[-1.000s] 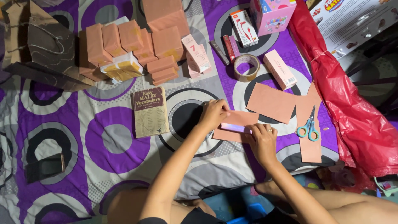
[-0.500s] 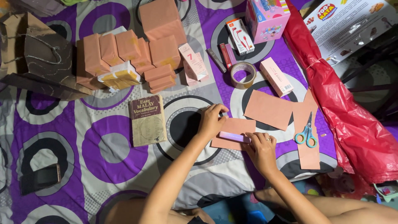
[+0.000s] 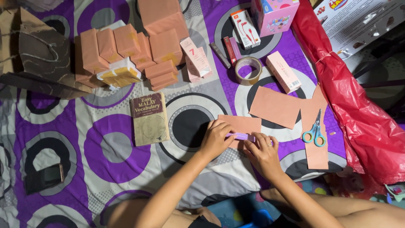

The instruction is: The person folds a sheet of pink paper around a small rectangular box, trims the paper with scissors, and secures the edges with tape. The person repeats this process for multiple identical boxes, stacking the finished wrapped items on the bed.

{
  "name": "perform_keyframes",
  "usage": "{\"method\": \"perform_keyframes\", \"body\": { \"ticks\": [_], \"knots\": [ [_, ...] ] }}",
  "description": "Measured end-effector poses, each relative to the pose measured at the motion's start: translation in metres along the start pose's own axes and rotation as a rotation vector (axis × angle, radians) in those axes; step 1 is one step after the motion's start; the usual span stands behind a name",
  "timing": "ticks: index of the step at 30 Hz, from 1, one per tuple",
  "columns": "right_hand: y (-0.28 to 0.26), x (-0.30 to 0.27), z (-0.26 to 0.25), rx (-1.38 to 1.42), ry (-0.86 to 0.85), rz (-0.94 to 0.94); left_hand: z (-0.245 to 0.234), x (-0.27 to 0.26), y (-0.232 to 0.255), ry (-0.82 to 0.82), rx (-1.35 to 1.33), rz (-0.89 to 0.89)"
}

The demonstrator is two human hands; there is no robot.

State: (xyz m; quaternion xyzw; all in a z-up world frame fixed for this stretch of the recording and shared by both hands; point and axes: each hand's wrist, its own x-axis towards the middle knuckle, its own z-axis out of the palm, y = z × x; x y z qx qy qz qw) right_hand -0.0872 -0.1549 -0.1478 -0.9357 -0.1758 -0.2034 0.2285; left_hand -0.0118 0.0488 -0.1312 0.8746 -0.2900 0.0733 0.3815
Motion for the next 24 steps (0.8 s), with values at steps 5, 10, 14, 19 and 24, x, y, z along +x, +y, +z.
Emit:
{"method": "perform_keyframes", "body": {
  "ticks": [5, 10, 14, 19, 24],
  "knots": [
    [0.001, -0.004, 0.000, 0.022, -0.013, 0.030, -0.001, 0.003, -0.001, 0.001, 0.013, 0.022],
    [0.007, -0.012, 0.006, -0.021, -0.015, -0.048, 0.000, 0.002, 0.000, -0.022, 0.026, 0.007],
    [0.014, -0.014, 0.012, -0.149, -0.097, -0.198, 0.000, 0.001, 0.000, -0.025, 0.008, -0.039],
    [0.012, -0.008, 0.014, -0.174, -0.043, -0.227, 0.002, -0.001, -0.002, -0.025, -0.024, -0.051],
    [0.003, 0.001, 0.011, -0.116, 0.033, -0.109, 0.005, -0.001, -0.002, -0.024, -0.031, -0.013]
  ]
}}
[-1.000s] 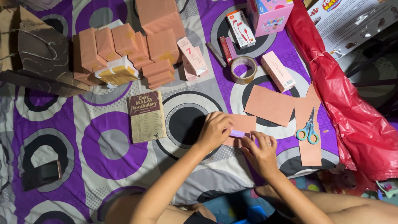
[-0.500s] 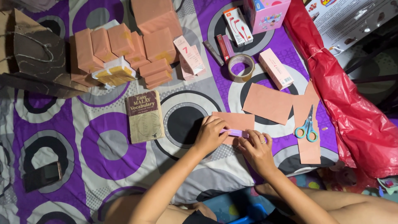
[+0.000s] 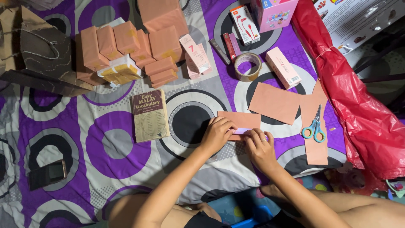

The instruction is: The person folds a sheet of pink paper around a small rectangular box, trims the paper with scissors, and secures the edges with tape. The person repeats this process for multiple identical boxes, stacking the finished wrapped items on the bed.

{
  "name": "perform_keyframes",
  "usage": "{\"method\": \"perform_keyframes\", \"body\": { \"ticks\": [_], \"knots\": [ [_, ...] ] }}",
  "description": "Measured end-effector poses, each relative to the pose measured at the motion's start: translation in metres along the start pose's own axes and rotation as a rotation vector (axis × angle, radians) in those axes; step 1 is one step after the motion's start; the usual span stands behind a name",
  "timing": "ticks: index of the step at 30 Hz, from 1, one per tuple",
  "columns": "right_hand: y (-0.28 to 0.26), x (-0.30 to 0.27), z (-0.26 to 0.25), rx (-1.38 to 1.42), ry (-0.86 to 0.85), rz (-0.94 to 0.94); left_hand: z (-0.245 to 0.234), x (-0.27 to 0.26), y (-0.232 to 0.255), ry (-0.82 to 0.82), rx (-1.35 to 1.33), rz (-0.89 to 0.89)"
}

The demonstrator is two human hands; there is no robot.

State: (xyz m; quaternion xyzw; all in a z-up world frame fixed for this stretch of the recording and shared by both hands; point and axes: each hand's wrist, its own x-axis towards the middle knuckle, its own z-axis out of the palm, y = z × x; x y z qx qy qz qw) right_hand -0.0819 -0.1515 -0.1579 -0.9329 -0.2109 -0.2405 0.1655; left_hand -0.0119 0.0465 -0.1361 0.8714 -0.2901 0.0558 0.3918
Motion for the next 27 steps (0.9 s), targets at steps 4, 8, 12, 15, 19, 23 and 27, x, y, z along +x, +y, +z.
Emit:
{"method": "perform_keyframes", "body": {
  "ticks": [4, 8, 12, 15, 19, 23, 27],
  "knots": [
    [-0.003, 0.007, -0.001, 0.082, 0.060, 0.082, -0.005, -0.003, 0.000, -0.001, -0.012, 0.069],
    [-0.003, 0.013, -0.006, 0.156, 0.064, 0.140, -0.016, -0.006, 0.002, -0.059, 0.061, 0.125],
    [-0.005, 0.015, -0.017, 0.162, 0.022, 0.144, -0.021, 0.000, 0.010, -0.023, 0.043, 0.120],
    [0.003, 0.009, -0.029, 0.172, 0.080, 0.198, -0.018, 0.019, 0.012, 0.033, 0.054, 0.140],
    [0.038, -0.003, -0.046, 0.093, 0.169, 0.449, 0.006, 0.083, 0.001, 0.121, 0.178, 0.152],
    [0.083, -0.028, -0.064, -0.037, 0.212, 0.661, 0.047, 0.167, -0.020, 0.113, 0.333, 0.167],
    [0.113, -0.055, -0.077, -0.162, 0.170, 0.800, 0.086, 0.232, -0.043, -0.007, 0.781, 0.111]
  ]
}}
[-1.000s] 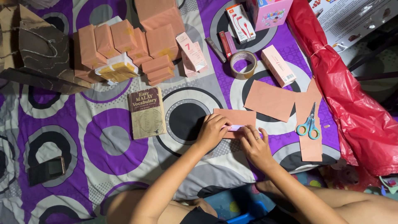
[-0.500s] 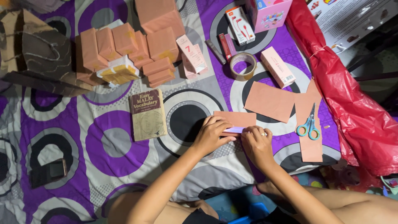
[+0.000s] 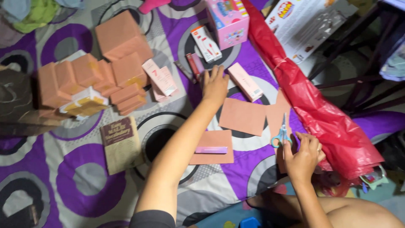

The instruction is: The person folds a sheet of pink paper around a small rectangular box, trims the paper with scissors, and secures the edges with tape. The person repeats this process for multiple identical boxes, stacking the finished wrapped items on the bed.

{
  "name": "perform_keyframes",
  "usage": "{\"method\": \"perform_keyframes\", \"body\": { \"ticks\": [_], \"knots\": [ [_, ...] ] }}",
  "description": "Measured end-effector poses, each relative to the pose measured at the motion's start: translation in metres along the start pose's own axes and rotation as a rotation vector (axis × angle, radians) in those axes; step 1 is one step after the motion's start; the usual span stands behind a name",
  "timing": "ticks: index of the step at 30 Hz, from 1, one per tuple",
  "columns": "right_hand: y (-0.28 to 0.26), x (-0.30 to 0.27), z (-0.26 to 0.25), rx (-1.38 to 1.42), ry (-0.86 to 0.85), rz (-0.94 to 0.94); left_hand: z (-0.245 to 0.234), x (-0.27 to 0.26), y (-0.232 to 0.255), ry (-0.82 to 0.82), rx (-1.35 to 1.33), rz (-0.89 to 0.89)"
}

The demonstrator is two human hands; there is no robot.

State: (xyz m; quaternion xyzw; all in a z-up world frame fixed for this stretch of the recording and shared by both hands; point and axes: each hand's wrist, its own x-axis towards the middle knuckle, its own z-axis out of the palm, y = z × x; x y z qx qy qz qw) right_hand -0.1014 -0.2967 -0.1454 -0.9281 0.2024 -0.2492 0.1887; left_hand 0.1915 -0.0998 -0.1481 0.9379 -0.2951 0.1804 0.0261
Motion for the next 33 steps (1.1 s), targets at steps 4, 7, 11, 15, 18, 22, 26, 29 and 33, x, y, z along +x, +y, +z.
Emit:
{"method": "perform_keyframes", "body": {
  "ticks": [4, 7, 11, 15, 18, 22, 26, 29, 33],
  "knots": [
    [0.011, 0.002, 0.004, -0.070, -0.062, 0.053, 0.033, 0.023, 0.005, -0.254, 0.244, 0.027],
    [0.006, 0.004, 0.007, -0.092, -0.084, 0.054, 0.044, 0.024, 0.008, -0.303, 0.244, 0.029],
    [-0.002, 0.007, 0.003, -0.104, -0.121, 0.066, 0.042, 0.025, 0.016, -0.312, 0.279, 0.004],
    [-0.010, 0.008, 0.003, -0.114, -0.141, 0.019, 0.024, 0.023, 0.013, -0.173, 0.309, 0.087],
    [-0.014, 0.010, 0.008, -0.184, -0.181, -0.019, -0.003, 0.016, -0.005, -0.053, 0.095, 0.122],
    [-0.012, 0.017, 0.016, -0.258, -0.268, 0.007, -0.049, -0.007, -0.028, 0.141, -0.412, -0.038],
    [-0.003, 0.022, 0.022, -0.204, -0.261, 0.027, -0.078, -0.027, -0.034, 0.240, -0.649, -0.106],
    [0.006, 0.020, 0.024, -0.241, -0.223, -0.011, -0.081, -0.042, -0.033, 0.209, -0.655, -0.094],
    [0.014, 0.021, 0.019, -0.271, -0.175, -0.049, -0.075, -0.051, -0.032, 0.233, -0.563, -0.062]
  ]
}}
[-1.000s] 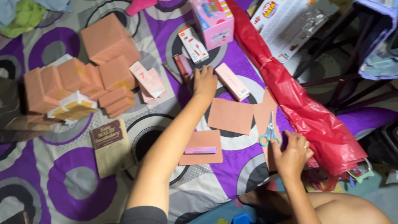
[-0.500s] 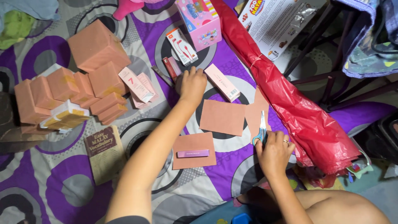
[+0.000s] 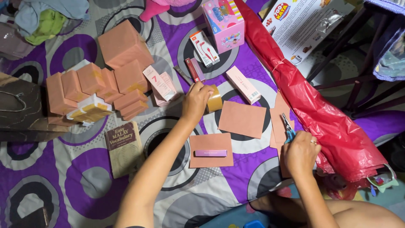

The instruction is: The person folds a sheet of pink paper around a small rectangular box, trims the paper with scissors, and secures the edges with tape. The person repeats this process for multiple identical boxes, stacking the finished wrapped items on the bed.

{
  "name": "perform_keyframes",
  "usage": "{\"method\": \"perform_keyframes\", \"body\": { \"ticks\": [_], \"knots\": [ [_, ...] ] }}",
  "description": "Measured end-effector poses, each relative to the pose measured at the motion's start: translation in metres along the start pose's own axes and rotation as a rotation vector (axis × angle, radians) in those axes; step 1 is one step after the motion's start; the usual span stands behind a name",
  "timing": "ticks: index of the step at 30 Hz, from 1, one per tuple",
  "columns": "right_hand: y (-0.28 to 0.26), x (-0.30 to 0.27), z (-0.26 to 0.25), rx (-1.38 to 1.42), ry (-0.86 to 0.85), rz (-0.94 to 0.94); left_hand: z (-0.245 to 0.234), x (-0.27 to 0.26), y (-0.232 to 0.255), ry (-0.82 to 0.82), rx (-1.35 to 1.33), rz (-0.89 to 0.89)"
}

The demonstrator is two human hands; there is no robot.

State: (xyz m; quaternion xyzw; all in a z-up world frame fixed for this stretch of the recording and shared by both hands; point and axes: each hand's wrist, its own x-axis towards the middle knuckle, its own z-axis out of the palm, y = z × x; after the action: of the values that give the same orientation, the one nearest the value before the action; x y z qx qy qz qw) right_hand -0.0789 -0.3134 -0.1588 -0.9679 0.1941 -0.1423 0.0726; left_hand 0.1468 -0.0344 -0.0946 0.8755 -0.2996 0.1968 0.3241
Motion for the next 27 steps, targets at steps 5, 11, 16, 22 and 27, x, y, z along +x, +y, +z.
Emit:
{"method": "perform_keyframes", "body": {
  "ticks": [5, 11, 16, 22, 27],
  "knots": [
    [-0.029, 0.011, -0.001, 0.843, -0.032, 0.176, -0.002, -0.006, -0.005, 0.019, 0.043, 0.008],
    [-0.163, 0.077, 0.056, 1.320, -0.309, -0.013, -0.006, -0.009, -0.008, 0.024, 0.011, -0.053],
    [-0.205, 0.082, 0.070, 1.139, -0.344, 0.009, -0.012, 0.005, -0.022, -0.146, 0.014, -0.200],
    [-0.193, 0.095, 0.071, 1.094, -0.478, -0.001, -0.016, 0.022, -0.039, -0.330, -0.052, -0.255],
    [-0.178, 0.117, 0.069, 1.044, -0.587, -0.106, -0.020, 0.012, -0.045, -0.416, -0.151, -0.532]
  ]
}}
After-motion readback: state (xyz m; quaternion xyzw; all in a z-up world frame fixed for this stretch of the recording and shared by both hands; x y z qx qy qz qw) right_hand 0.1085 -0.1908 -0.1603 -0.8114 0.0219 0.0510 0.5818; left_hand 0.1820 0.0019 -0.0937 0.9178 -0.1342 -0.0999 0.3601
